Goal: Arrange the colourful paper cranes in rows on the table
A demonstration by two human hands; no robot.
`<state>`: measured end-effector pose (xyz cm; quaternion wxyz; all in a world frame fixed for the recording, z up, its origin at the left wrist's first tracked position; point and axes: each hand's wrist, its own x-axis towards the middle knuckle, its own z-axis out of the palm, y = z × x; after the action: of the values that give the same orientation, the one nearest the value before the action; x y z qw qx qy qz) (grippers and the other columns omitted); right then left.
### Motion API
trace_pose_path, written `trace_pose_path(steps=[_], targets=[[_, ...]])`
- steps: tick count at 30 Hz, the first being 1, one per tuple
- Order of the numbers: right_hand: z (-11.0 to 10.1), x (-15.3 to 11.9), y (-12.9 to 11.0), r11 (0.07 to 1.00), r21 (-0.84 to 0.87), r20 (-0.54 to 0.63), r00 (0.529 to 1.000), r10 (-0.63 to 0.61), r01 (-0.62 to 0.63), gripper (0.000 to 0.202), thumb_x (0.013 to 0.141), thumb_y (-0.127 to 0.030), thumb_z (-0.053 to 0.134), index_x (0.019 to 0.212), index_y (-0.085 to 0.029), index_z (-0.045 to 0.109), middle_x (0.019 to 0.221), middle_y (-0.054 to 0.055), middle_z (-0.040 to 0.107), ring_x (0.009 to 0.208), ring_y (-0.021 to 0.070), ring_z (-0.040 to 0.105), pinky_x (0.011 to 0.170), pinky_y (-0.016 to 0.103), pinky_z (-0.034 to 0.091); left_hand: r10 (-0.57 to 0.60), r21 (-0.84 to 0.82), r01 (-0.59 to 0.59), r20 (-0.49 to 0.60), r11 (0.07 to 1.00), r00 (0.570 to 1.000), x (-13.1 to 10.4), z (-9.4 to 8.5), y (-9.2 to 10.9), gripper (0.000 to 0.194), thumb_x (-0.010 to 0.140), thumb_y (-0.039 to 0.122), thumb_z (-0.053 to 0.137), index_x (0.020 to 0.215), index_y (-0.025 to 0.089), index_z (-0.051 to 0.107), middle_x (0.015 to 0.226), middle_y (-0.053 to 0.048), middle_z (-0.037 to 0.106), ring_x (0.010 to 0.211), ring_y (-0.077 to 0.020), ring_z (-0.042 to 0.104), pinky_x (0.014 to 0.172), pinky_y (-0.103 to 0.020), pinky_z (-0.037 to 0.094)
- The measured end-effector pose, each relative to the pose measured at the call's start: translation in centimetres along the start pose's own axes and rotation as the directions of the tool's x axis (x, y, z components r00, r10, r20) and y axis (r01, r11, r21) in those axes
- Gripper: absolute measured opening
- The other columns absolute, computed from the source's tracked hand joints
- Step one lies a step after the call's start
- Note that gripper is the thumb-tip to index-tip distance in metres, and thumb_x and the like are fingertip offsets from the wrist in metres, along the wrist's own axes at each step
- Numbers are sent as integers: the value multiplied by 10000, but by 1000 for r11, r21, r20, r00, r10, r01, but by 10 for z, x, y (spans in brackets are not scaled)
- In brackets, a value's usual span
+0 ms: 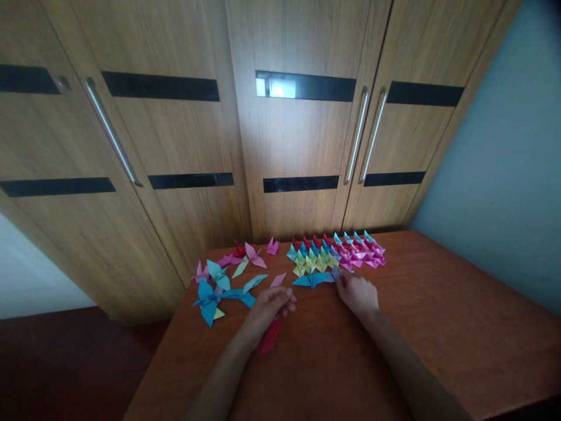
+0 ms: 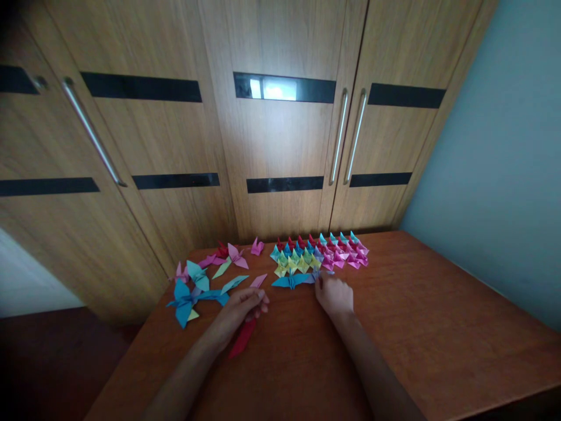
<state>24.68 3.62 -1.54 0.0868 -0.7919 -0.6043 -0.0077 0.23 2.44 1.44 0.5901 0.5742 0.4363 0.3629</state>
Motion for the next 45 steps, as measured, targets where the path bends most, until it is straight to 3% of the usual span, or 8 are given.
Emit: trace_pose_path(steps=[20, 24, 27, 30, 33, 40, 45], targets=[[-4, -12, -2, 997, 61, -15, 999, 52, -51, 311, 906, -413, 392, 904, -213, 630, 837, 89, 681, 755, 215, 656, 620, 274, 413, -5, -5, 5, 3, 1000, 1000, 0, -2, 0, 351, 782, 495, 574, 771, 151, 644, 662, -28, 637, 535, -99, 483, 475, -199, 261], [3, -21, -2, 996, 85, 5, 1000, 0, -1, 309, 906, -414, 382, 877, -228, 626, 820, 69, 686, 743, 214, 655, 596, 263, 392, 42, 60, -40, -36, 997, 998, 6, -9, -5, 334, 793, 477, 559, 805, 154, 644, 696, -34, 648, 556, -109, 505, 484, -200, 299], [10, -27, -5, 989, 119, 21, 996, -90, 87, 292, 910, -389, 377, 858, -241, 624, 817, 47, 690, 738, 197, 651, 589, 251, 374, 142, 210, -118, -101, 970, 985, 18, -22, -10, 313, 798, 452, 542, 795, 157, 646, 714, -40, 654, 582, -133, 538, 526, -225, 371], [15, -29, -9, 976, 154, 21, 987, -157, 152, 265, 908, -366, 392, 850, -246, 621, 808, 30, 689, 728, 181, 645, 573, 237, 347, 304, 500, -186, -163, 846, 939, 36, -40, -10, 259, 818, 392, 516, 818, 172, 652, 782, -45, 674, 697, -177, 598, 627, -260, 439], [18, -29, -9, 961, 217, 14, 984, -178, 171, 251, 903, -351, 414, 799, -240, 613, 767, 12, 680, 716, 162, 635, 549, 225, 312, 393, 754, -125, -187, 645, 900, 63, -57, 1, 204, 834, 301, 493, 900, 192, 652, 885, -43, 686, 812, -194, 618, 719, -276, 457], [23, -26, -3, 929, 298, -38, 975, -217, 218, 243, 893, -335, 439, 735, -235, 594, 690, -14, 652, 640, 131, 594, 527, 219, 267, 366, 934, 18, -157, 356, 917, 132, -71, 30, 198, 826, 203, 504, 936, 202, 668, 1030, -89, 629, 988, -235, 560, 838, -329, 419], [24, -26, -3, 926, 306, -44, 975, -219, 221, 240, 891, -332, 441, 732, -233, 591, 679, -17, 649, 629, 126, 584, 527, 221, 256, 313, 985, 13, -66, 170, 947, 151, -65, 29, 219, 836, 135, 481, 931, 179, 673, 1029, -134, 626, 1060, -277, 512, 852, -380, 423]])
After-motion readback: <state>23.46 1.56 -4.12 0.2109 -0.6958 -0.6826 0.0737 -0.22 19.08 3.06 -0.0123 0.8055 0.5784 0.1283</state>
